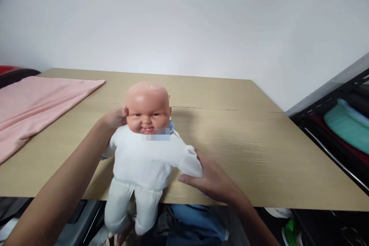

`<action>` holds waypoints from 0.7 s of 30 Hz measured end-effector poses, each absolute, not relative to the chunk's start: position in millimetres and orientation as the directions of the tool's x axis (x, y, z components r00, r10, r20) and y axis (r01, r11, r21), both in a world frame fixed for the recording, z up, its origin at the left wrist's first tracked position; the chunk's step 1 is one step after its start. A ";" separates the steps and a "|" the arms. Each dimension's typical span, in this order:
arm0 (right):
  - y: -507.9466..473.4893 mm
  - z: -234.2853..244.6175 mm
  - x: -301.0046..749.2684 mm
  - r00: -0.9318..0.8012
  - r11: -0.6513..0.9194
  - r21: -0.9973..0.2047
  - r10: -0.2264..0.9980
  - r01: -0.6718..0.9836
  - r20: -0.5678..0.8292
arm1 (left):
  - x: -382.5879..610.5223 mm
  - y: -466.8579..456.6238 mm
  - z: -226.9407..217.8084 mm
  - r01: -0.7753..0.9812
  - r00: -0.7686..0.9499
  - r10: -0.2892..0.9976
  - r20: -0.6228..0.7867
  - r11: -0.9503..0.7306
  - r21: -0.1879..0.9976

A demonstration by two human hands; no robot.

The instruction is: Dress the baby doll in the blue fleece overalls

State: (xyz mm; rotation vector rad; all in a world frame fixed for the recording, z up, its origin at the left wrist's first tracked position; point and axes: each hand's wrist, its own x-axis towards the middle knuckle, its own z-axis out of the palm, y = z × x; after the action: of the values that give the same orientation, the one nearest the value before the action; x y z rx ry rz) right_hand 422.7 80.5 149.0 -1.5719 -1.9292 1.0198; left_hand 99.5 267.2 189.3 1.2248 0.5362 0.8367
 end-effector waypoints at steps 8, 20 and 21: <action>148.4 122.5 460.9 -0.093 0.058 -0.862 0.996 0.503 0.013 | 143.1 346.8 159.8 -0.274 0.691 0.722 0.037 0.214 0.938; 223.9 98.8 495.9 0.047 0.136 -0.682 0.969 0.719 0.243 | 171.6 436.7 126.1 -0.245 0.655 0.732 -0.188 0.440 0.864; 222.2 96.8 497.5 0.037 0.138 -0.664 0.969 0.735 0.242 | 173.6 442.9 124.0 -0.232 0.661 0.722 -0.205 0.456 0.859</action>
State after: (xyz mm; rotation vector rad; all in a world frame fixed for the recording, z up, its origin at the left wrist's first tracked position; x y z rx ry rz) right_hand 497.5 222.2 96.8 -1.6476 -1.7489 0.4461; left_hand 173.6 442.9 124.0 0.9185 0.6116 0.6354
